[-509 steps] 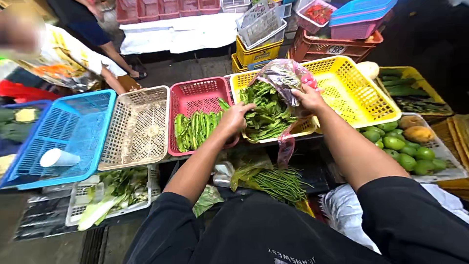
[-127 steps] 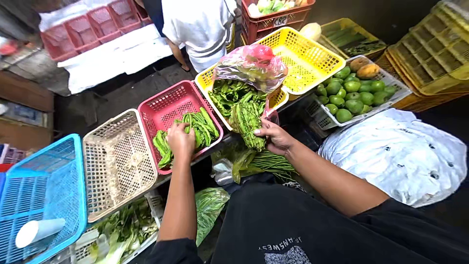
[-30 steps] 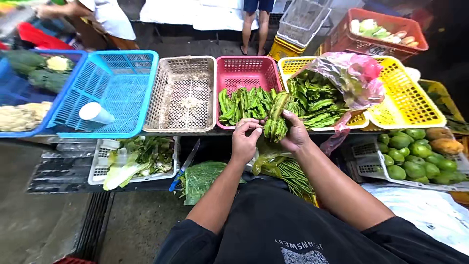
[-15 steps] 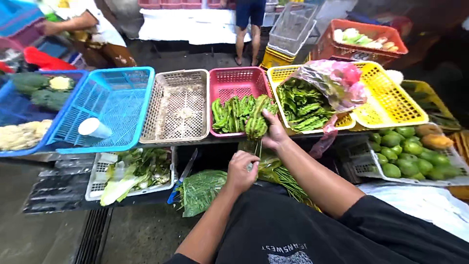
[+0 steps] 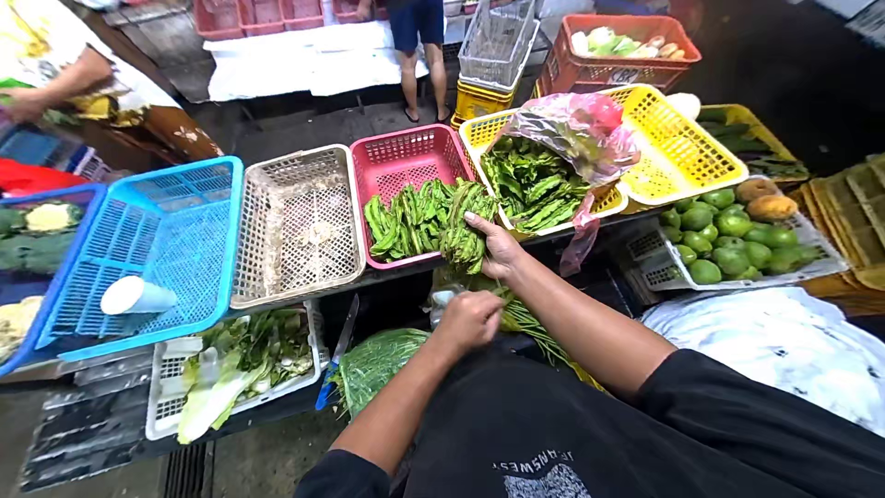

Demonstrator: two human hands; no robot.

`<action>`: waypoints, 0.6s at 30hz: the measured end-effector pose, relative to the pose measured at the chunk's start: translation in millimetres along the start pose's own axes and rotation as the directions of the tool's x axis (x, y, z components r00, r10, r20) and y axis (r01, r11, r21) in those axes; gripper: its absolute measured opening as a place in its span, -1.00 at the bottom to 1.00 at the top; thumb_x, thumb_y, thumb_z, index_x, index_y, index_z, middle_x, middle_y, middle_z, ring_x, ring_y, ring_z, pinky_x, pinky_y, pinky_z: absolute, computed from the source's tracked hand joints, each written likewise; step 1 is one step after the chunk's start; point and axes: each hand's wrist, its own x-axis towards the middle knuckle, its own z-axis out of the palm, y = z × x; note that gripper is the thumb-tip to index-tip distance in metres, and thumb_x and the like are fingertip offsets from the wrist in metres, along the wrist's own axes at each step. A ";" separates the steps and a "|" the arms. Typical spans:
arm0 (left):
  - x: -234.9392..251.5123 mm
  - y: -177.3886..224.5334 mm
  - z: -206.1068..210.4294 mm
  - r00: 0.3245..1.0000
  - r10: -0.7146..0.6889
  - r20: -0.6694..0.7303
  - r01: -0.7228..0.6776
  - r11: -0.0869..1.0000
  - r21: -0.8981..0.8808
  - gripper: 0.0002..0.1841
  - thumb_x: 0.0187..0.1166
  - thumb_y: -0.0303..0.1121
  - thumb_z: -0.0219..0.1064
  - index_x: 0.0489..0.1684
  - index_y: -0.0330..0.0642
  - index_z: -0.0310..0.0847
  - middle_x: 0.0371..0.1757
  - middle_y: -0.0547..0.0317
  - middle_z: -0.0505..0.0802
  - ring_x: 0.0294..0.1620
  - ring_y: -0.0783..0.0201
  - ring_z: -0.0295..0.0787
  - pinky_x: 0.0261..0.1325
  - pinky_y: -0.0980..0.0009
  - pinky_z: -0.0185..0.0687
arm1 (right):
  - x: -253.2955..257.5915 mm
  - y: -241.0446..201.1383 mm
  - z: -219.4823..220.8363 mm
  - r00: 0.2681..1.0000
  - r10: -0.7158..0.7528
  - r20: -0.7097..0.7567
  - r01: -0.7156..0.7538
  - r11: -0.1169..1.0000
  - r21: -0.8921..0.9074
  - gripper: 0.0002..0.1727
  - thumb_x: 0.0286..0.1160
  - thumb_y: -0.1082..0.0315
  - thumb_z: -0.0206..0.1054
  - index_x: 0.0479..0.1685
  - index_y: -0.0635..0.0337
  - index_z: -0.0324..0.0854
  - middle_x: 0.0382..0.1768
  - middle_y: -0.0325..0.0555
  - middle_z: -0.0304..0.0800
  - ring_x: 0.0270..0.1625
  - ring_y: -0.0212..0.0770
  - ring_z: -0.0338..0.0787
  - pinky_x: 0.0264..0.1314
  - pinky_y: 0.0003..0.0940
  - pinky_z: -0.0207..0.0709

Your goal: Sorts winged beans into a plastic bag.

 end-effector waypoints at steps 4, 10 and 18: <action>-8.1 -30.1 -11.6 0.907 -0.398 0.138 0.422 0.862 -0.283 -0.74 0.64 -0.39 0.22 0.01 -0.22 0.85 -0.06 0.12 0.93 -0.05 0.35 0.87 0.17 0.31 0.78 | -2.4 -7.0 -9.2 0.994 -0.044 -0.098 0.048 0.998 0.042 -0.37 0.47 0.01 0.52 0.48 0.04 0.50 0.22 -0.01 0.79 0.22 -0.07 0.82 0.25 -0.01 0.75; 3.6 -36.2 -56.7 0.683 -0.730 -0.004 0.501 0.473 -0.725 -0.47 0.63 -0.45 0.28 0.59 -0.37 0.31 -0.05 0.03 0.93 -0.42 0.40 0.70 -0.45 0.49 0.50 | 2.7 -12.5 -21.7 0.980 -0.153 -0.125 0.147 0.987 -0.057 -0.28 0.43 0.08 0.58 0.57 0.08 0.42 0.26 0.02 0.79 0.26 -0.04 0.82 0.31 0.02 0.74; 70.2 -43.4 -81.9 0.637 -0.757 -0.148 0.524 0.566 -0.637 -0.64 0.64 -0.06 0.42 0.22 -0.07 0.74 0.05 0.02 0.85 -0.15 0.18 0.78 -0.12 0.15 0.73 | -6.2 -3.7 1.3 0.987 -0.076 0.140 0.109 0.965 -0.241 -0.43 0.64 0.19 0.40 0.58 0.08 0.36 0.15 0.00 0.83 0.12 -0.09 0.87 0.19 -0.04 0.78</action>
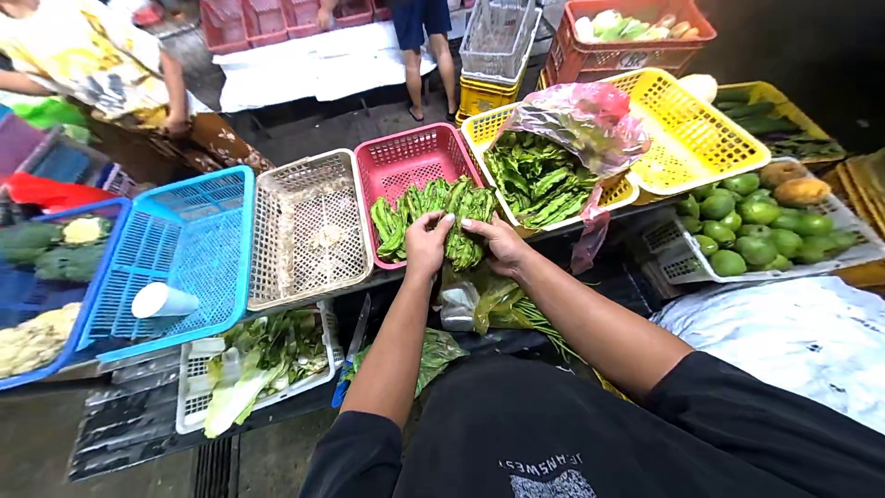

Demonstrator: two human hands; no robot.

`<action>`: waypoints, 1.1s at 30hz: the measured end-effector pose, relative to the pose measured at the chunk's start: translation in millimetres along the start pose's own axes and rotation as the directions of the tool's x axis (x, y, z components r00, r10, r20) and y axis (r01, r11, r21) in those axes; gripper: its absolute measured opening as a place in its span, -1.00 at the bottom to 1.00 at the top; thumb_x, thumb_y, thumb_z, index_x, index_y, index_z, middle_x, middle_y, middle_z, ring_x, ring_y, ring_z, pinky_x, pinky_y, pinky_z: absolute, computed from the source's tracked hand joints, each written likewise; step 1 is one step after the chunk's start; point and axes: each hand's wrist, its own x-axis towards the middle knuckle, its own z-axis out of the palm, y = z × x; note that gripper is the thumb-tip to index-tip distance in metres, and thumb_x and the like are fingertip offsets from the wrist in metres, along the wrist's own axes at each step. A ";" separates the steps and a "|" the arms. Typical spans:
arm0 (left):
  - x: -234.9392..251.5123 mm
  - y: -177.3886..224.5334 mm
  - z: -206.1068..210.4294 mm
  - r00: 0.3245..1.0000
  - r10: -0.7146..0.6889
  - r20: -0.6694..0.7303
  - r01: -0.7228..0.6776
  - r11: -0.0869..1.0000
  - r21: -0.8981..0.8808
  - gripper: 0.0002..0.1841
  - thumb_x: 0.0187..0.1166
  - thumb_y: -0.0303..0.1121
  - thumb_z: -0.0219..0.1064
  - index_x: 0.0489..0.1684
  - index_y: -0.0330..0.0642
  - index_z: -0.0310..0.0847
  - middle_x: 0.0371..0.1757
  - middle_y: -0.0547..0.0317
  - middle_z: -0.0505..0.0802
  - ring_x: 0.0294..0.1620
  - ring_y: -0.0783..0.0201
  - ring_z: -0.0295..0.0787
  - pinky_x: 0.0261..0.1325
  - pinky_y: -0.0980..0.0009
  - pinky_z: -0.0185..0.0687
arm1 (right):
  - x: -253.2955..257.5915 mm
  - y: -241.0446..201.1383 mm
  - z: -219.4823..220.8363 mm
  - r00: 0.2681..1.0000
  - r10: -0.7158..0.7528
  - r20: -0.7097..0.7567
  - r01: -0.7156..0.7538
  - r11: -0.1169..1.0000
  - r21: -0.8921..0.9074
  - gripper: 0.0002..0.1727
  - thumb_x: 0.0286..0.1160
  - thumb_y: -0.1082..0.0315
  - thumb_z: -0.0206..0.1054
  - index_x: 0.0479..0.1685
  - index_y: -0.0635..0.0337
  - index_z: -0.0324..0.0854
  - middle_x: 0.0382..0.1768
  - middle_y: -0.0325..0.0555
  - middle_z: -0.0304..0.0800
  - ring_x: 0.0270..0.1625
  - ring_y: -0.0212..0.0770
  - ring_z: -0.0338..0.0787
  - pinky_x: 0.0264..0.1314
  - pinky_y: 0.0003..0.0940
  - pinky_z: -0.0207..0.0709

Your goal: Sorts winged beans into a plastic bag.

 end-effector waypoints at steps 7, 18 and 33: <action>13.1 -7.4 -10.7 0.989 -0.035 -0.141 0.002 0.973 -0.230 -0.85 0.71 -0.23 0.35 -0.10 -0.11 0.69 -0.39 0.25 0.71 -0.59 0.45 0.51 -0.53 0.54 0.47 | 8.9 -4.0 4.6 0.999 0.038 -0.002 -0.038 0.999 -0.022 -0.41 0.55 0.06 0.44 0.50 0.07 0.42 0.10 -0.06 0.83 0.06 -0.16 0.87 0.14 -0.12 0.78; 54.1 -4.0 -67.2 0.949 0.104 -0.298 0.008 0.937 0.350 -0.74 0.74 -0.24 0.22 -0.05 -0.26 0.72 -0.34 0.00 0.78 -0.43 0.15 0.67 -0.26 0.09 0.65 | 74.6 -11.4 33.5 0.991 0.003 -0.130 -0.073 0.840 -0.537 -0.10 0.33 0.04 0.64 0.65 0.20 0.31 0.28 0.19 0.74 0.29 0.07 0.78 0.36 0.13 0.67; 28.3 -17.6 -114.0 0.920 -0.029 -0.391 -0.003 0.997 -0.083 -0.80 0.66 -0.22 0.36 -0.08 -0.17 0.60 -0.31 0.13 0.76 -0.34 0.29 0.71 -0.21 0.24 0.71 | 71.0 -21.1 -16.6 0.990 -0.137 -0.040 -0.001 0.274 -0.962 -0.51 0.44 0.10 0.55 0.33 0.06 0.69 0.07 -0.01 0.89 0.15 0.10 0.85 0.28 0.33 0.63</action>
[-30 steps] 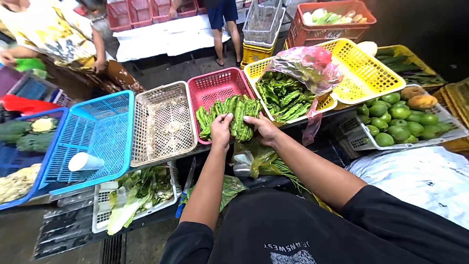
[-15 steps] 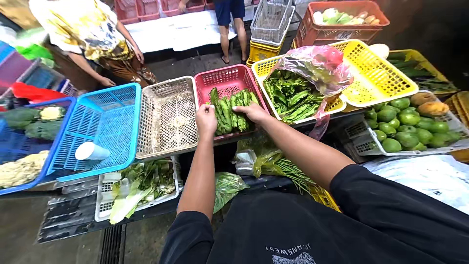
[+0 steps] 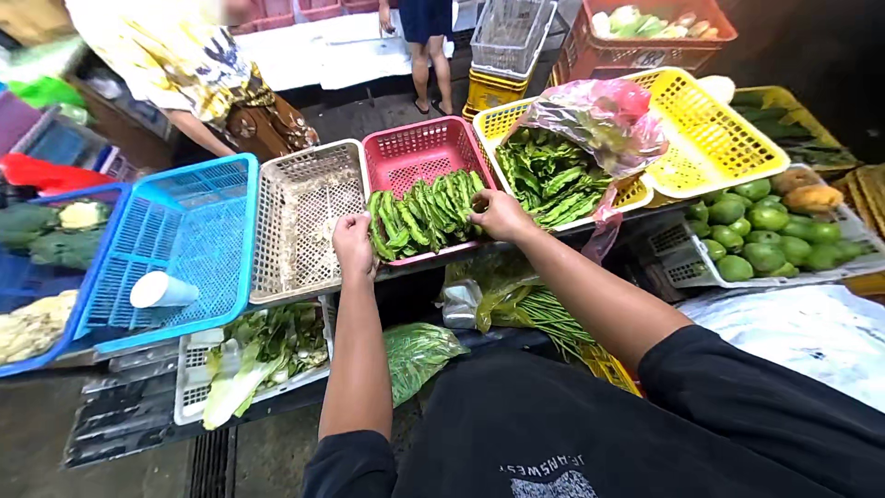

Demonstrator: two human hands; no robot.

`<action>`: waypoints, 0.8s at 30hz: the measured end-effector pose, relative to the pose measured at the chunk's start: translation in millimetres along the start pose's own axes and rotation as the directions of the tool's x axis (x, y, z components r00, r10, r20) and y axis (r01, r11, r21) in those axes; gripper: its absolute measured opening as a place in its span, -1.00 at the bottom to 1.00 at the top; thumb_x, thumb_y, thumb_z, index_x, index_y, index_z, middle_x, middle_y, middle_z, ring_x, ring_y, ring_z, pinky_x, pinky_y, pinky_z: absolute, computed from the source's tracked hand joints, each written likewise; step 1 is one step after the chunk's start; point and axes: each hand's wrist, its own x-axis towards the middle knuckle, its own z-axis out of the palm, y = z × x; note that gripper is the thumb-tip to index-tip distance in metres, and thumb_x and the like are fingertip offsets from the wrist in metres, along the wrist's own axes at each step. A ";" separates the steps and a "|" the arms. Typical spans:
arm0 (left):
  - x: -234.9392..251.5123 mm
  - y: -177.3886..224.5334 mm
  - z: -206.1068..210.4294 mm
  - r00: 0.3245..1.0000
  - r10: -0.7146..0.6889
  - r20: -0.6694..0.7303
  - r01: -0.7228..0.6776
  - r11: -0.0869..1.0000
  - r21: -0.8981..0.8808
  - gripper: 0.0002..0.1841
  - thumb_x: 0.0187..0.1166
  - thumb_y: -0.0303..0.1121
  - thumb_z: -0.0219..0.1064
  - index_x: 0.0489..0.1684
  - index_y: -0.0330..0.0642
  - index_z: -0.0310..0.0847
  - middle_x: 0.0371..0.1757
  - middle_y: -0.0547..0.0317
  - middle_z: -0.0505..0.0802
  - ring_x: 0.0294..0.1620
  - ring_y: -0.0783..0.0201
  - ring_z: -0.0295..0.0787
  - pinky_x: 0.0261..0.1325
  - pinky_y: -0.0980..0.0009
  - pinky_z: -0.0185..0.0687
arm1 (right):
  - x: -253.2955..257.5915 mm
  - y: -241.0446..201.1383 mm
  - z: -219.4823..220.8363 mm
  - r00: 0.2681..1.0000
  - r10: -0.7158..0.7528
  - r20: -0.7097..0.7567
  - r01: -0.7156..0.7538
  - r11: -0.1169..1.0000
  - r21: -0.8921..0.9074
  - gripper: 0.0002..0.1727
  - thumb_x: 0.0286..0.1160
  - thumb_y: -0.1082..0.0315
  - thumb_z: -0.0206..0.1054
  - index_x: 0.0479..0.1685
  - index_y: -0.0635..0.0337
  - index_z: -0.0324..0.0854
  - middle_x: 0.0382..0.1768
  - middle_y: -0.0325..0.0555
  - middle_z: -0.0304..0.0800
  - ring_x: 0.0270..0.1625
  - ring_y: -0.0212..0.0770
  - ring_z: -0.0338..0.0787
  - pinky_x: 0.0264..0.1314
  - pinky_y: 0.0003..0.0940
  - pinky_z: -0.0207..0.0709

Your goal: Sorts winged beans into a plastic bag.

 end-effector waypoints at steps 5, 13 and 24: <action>-30.3 5.0 28.3 0.983 0.183 0.003 -0.173 0.923 0.343 -0.76 0.67 -0.28 0.33 0.12 -0.22 0.57 -0.33 0.06 0.74 -0.41 0.18 0.67 -0.27 0.13 0.67 | -2.9 13.8 2.4 0.999 -0.015 -0.048 0.016 1.000 0.018 -0.57 0.49 0.17 0.50 0.34 0.00 0.69 0.06 -0.10 0.90 0.12 0.02 0.87 0.25 0.26 0.67; -23.3 -11.7 100.7 0.912 0.220 0.348 -0.411 0.441 0.798 -0.59 0.55 -0.25 0.39 0.33 -0.19 0.60 0.24 -0.19 0.78 0.09 -0.19 0.84 0.02 -0.24 0.76 | -11.0 29.7 31.2 0.920 -0.385 -0.078 0.345 0.887 -0.308 -0.52 0.46 0.25 0.45 0.42 -0.08 0.69 0.45 -0.02 0.65 0.48 0.10 0.62 0.45 0.15 0.56; -28.3 9.4 54.8 0.972 0.046 -0.229 0.004 0.977 0.213 -0.66 0.58 -0.24 0.46 0.12 -0.23 0.53 -0.28 0.02 0.74 -0.29 0.16 0.73 -0.14 0.09 0.74 | -17.3 43.2 11.5 0.834 -0.539 -0.119 0.526 0.842 -0.121 -0.45 0.36 0.18 0.59 0.39 0.02 0.69 0.39 0.01 0.68 0.43 0.10 0.65 0.44 0.13 0.58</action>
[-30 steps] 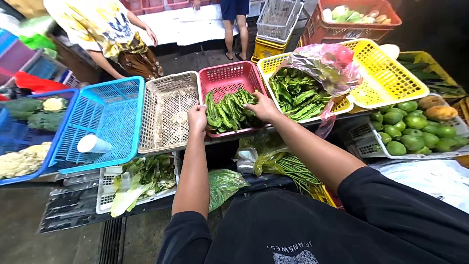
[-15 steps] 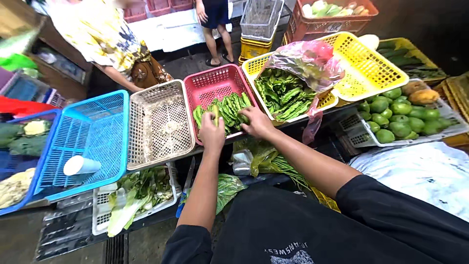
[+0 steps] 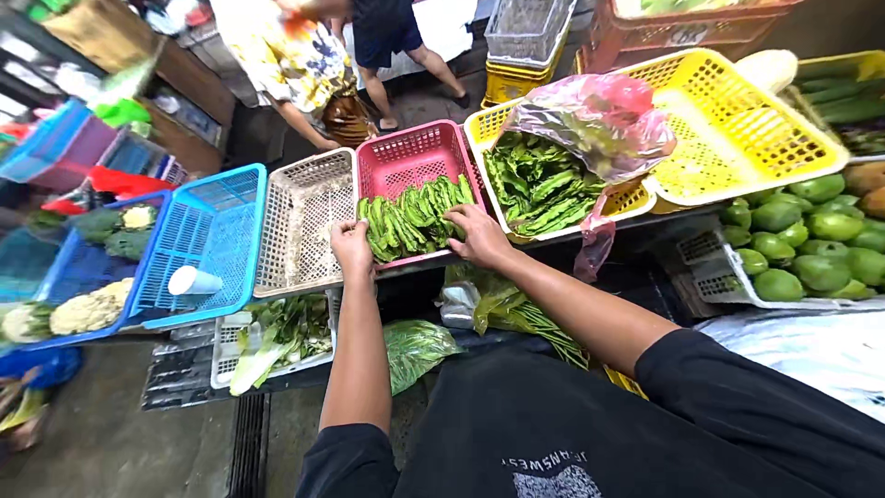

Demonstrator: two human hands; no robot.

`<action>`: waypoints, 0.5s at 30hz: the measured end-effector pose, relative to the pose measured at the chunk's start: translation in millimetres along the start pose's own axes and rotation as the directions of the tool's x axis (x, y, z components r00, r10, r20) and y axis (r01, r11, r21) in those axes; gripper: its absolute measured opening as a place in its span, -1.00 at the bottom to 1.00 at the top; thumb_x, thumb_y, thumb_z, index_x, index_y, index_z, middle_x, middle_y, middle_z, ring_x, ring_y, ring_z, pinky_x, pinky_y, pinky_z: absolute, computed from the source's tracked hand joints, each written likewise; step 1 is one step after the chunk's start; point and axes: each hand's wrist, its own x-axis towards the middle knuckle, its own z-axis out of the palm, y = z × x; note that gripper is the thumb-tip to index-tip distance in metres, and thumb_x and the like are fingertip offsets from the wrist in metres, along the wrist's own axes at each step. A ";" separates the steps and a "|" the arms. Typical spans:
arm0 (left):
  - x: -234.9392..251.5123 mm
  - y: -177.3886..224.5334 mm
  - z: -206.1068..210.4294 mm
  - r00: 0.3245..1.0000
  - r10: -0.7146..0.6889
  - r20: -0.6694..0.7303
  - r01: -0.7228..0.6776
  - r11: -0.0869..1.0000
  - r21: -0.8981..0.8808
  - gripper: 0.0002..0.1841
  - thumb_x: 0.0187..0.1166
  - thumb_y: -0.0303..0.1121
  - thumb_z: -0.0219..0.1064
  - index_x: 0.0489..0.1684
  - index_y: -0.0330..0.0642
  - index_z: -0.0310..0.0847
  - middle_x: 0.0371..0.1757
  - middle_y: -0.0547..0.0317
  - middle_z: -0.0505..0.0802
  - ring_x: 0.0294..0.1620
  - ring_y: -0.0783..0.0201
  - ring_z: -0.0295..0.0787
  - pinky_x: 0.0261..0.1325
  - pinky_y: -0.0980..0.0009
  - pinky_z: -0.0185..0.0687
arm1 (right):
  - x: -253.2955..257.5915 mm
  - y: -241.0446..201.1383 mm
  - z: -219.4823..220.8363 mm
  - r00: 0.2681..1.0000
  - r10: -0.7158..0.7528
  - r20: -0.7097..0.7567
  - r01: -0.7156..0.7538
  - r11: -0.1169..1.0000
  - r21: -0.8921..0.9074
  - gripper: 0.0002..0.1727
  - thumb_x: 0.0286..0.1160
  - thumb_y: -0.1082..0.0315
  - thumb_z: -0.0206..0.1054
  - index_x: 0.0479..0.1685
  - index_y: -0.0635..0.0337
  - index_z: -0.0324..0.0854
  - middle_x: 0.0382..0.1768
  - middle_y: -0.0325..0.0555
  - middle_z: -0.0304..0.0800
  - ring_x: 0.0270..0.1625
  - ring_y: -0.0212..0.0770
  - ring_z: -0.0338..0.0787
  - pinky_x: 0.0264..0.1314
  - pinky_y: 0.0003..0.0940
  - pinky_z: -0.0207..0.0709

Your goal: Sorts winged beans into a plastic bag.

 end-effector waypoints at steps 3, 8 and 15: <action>-63.0 24.8 13.3 0.990 0.120 0.067 -0.121 0.993 0.012 -0.67 0.64 -0.26 0.36 0.22 -0.22 0.50 -0.20 0.02 0.76 -0.33 0.20 0.72 -0.23 0.17 0.73 | -14.6 -11.3 -20.4 0.991 0.123 0.044 -0.128 0.840 0.527 -0.58 0.68 0.24 0.31 0.44 0.18 0.60 0.31 -0.04 0.74 0.27 -0.13 0.78 0.32 -0.09 0.70; -133.2 21.4 76.3 0.911 0.213 0.353 -0.260 0.961 0.091 -0.76 0.76 -0.25 0.25 0.11 -0.16 0.74 0.07 0.11 0.85 -0.15 0.27 0.87 -0.04 0.20 0.88 | -50.5 -20.4 -37.7 0.737 0.253 0.626 -0.623 -0.104 0.775 -0.50 0.92 -0.01 -0.08 0.35 0.18 0.56 -0.02 0.05 0.86 -0.07 -0.04 0.89 -0.07 -0.12 0.81; -66.4 -16.3 82.4 0.804 0.300 0.514 -0.594 0.469 0.654 -0.58 0.60 -0.34 0.30 0.44 -0.07 0.67 0.62 0.11 0.64 0.41 0.05 0.76 0.29 -0.08 0.75 | -66.9 19.2 -54.4 0.642 0.301 0.705 -0.720 -0.081 0.689 -0.68 0.86 0.20 0.08 0.28 0.20 0.57 -0.31 -0.11 0.74 -0.54 -0.32 0.61 -0.49 -0.45 0.56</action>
